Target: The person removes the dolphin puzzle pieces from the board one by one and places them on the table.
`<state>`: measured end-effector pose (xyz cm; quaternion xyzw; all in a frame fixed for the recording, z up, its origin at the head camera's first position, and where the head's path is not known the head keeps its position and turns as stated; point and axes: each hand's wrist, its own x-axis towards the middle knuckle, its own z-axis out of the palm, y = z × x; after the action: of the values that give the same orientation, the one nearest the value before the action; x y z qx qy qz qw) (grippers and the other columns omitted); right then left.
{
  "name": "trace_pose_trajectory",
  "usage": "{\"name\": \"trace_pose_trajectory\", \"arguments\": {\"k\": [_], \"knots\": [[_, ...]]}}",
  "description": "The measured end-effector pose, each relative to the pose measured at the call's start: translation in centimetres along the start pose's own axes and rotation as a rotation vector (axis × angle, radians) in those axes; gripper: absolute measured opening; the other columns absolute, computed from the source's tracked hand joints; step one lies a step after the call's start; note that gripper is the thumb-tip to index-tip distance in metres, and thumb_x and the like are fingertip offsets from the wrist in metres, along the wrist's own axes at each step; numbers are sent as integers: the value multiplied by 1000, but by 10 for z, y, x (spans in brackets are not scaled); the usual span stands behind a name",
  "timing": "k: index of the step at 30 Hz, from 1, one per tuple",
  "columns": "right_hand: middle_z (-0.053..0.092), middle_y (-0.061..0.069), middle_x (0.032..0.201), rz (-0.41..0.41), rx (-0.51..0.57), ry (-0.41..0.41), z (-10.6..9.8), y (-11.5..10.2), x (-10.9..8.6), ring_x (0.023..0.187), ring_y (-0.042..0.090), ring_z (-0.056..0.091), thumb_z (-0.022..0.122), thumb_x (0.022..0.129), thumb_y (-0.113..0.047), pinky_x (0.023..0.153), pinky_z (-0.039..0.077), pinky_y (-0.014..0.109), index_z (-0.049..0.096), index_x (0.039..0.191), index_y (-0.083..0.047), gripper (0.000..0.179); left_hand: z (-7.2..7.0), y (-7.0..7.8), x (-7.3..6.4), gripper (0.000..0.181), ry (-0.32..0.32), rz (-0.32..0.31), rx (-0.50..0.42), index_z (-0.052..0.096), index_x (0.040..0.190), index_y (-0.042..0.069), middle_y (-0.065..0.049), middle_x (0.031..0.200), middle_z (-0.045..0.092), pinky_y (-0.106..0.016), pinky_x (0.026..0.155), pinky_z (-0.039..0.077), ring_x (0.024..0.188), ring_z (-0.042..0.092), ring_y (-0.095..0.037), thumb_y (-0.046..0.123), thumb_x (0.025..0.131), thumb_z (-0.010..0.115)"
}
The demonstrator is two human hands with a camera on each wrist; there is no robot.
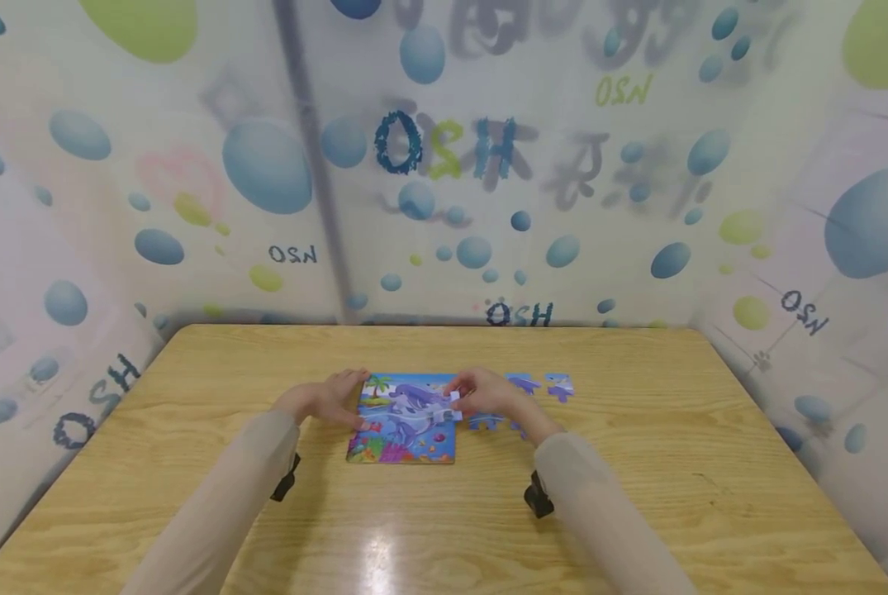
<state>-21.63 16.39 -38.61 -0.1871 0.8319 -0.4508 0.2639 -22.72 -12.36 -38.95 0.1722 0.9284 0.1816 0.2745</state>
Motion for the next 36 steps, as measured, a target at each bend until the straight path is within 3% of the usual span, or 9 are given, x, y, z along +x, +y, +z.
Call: {"name": "trace_pose_trajectory", "arguments": {"k": [8, 27, 36], "knots": [[60, 11, 95, 17, 1, 22, -9, 11, -9, 80, 17, 63, 57, 88, -7, 76, 56, 33, 56, 112, 3, 26, 0, 0, -1, 92, 7, 7, -1, 14, 145, 1, -20, 152, 12, -55, 113, 15, 139, 9, -41, 34, 79, 70], [55, 6, 84, 25, 20, 65, -28, 33, -37, 77, 16, 59, 57, 89, -11, 75, 55, 34, 54, 116, 4, 31, 2, -1, -2, 91, -2, 20, 28, 13, 145, 0, -22, 152, 9, -55, 113, 12, 139, 8, -42, 34, 81, 68], [54, 6, 87, 90, 53, 103, -40, 48, -47, 77, 12, 59, 57, 89, -12, 76, 56, 30, 52, 120, 6, 35, 1, 1, -2, 93, 16, 3, 11, 15, 145, 2, -20, 152, 11, -56, 113, 14, 139, 9, -41, 36, 78, 70]]}}
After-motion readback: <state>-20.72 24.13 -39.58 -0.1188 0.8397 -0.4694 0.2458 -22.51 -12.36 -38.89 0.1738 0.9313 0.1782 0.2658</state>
